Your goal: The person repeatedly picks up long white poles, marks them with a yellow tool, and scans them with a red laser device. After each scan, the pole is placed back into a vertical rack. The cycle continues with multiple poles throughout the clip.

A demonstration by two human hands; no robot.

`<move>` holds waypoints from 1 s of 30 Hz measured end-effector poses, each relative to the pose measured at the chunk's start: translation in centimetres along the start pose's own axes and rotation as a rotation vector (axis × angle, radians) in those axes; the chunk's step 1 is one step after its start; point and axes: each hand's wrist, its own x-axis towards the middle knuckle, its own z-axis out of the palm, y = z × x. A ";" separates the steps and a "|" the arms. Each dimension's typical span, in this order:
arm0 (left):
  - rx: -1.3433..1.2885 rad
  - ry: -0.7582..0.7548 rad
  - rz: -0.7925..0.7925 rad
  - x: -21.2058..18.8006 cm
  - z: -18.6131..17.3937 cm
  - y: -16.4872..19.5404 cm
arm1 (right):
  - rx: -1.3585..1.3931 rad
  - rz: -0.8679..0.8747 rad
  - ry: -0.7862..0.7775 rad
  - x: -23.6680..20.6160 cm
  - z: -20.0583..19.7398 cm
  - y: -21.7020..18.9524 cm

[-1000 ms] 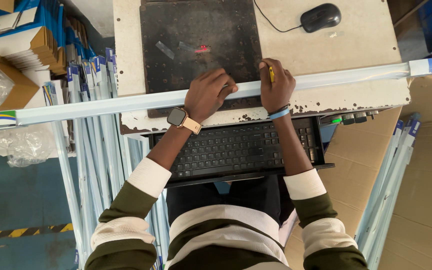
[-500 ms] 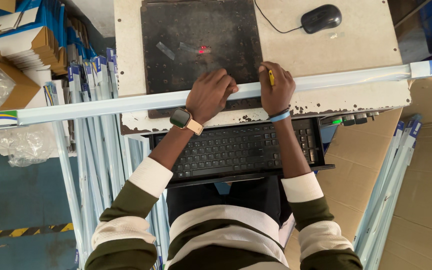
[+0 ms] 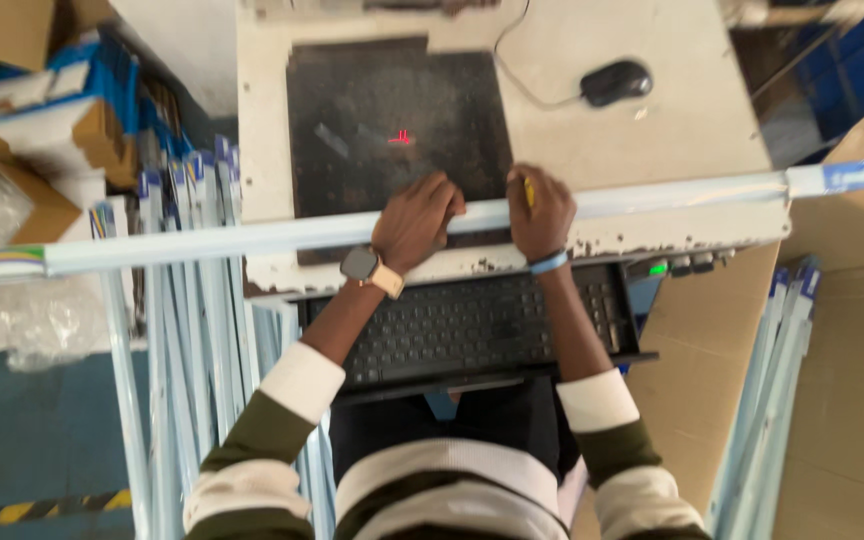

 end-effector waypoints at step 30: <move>0.227 0.130 -0.174 -2.3 -2.5 -6.7 | -0.160 -0.194 -0.506 3.2 1.3 2.8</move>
